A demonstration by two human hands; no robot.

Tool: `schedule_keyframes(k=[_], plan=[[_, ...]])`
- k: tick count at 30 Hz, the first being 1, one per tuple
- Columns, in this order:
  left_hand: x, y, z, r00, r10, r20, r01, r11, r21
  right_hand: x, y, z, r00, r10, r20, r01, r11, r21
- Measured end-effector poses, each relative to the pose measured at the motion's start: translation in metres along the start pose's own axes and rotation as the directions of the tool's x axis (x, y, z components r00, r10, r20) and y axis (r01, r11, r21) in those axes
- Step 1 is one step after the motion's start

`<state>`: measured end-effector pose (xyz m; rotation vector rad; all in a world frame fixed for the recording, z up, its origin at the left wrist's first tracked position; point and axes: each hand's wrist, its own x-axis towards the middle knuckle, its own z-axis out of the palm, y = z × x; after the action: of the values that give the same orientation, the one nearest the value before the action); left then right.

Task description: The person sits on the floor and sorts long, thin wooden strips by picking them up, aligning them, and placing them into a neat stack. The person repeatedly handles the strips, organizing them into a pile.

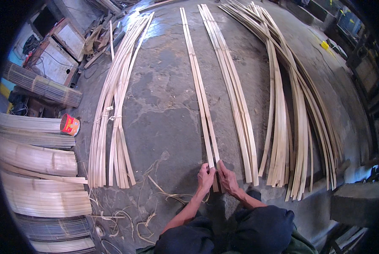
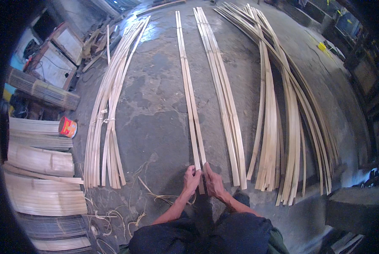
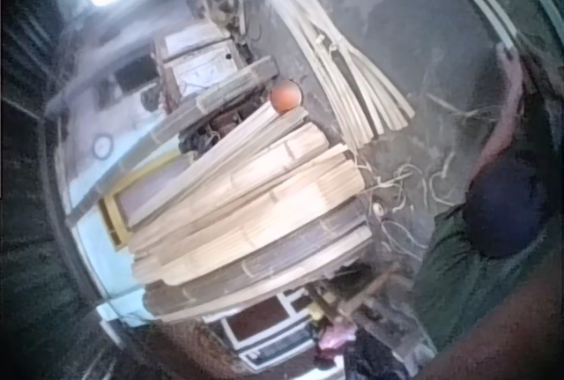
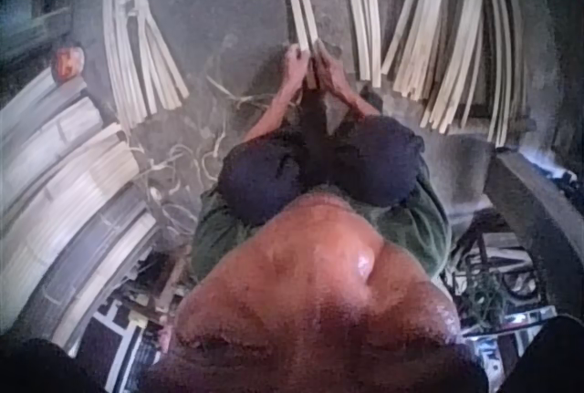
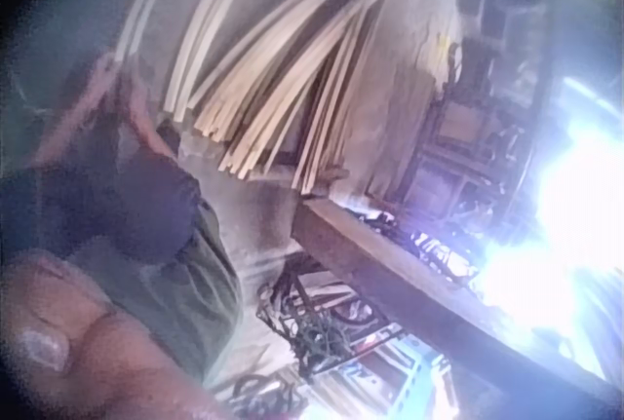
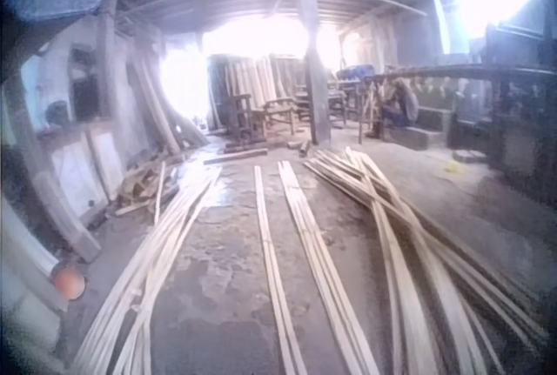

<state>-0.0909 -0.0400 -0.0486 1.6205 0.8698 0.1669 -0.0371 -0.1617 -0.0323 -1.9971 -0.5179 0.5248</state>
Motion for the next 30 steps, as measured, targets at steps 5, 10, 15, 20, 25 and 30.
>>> schedule_keyframes(k=[5, 10, 15, 20, 25, 30], plan=[[-0.025, 0.028, -0.002, 0.978, 0.205, 0.019, -0.196, 0.895, 0.4, -0.001, 0.005, -0.026, 0.993, -0.106, 0.043, 0.115, 0.927, -0.357], [-0.034, 0.033, -0.001, 0.938, 0.333, 0.097, -0.299, 0.637, 0.71, 0.022, 0.014, -0.076, 0.915, -0.275, -0.296, 0.071, 0.831, -0.552], [-0.03, 0.025, 0.009, 0.921, 0.365, 0.136, -0.345, 0.601, 0.721, 0.025, 0.048, -0.117, 0.969, 0.031, -0.245, -0.157, 0.844, -0.512], [-0.028, 0.02, 0.012, 0.908, 0.417, 0.047, -0.355, 0.705, 0.613, 0.015, 0.023, -0.12, 0.923, -0.06, -0.38, -0.166, 0.829, -0.534], [-0.008, 0.016, 0.0, 0.918, 0.39, 0.074, -0.395, 0.877, 0.273, 0.011, -0.016, -0.117, 0.915, 0.114, -0.387, -0.219, 0.946, -0.238], [0.02, 0.038, -0.001, 0.972, 0.214, 0.092, -0.232, 0.928, 0.291, 0.007, -0.031, -0.102, 0.811, -0.308, -0.497, 0.198, 0.944, -0.263]])
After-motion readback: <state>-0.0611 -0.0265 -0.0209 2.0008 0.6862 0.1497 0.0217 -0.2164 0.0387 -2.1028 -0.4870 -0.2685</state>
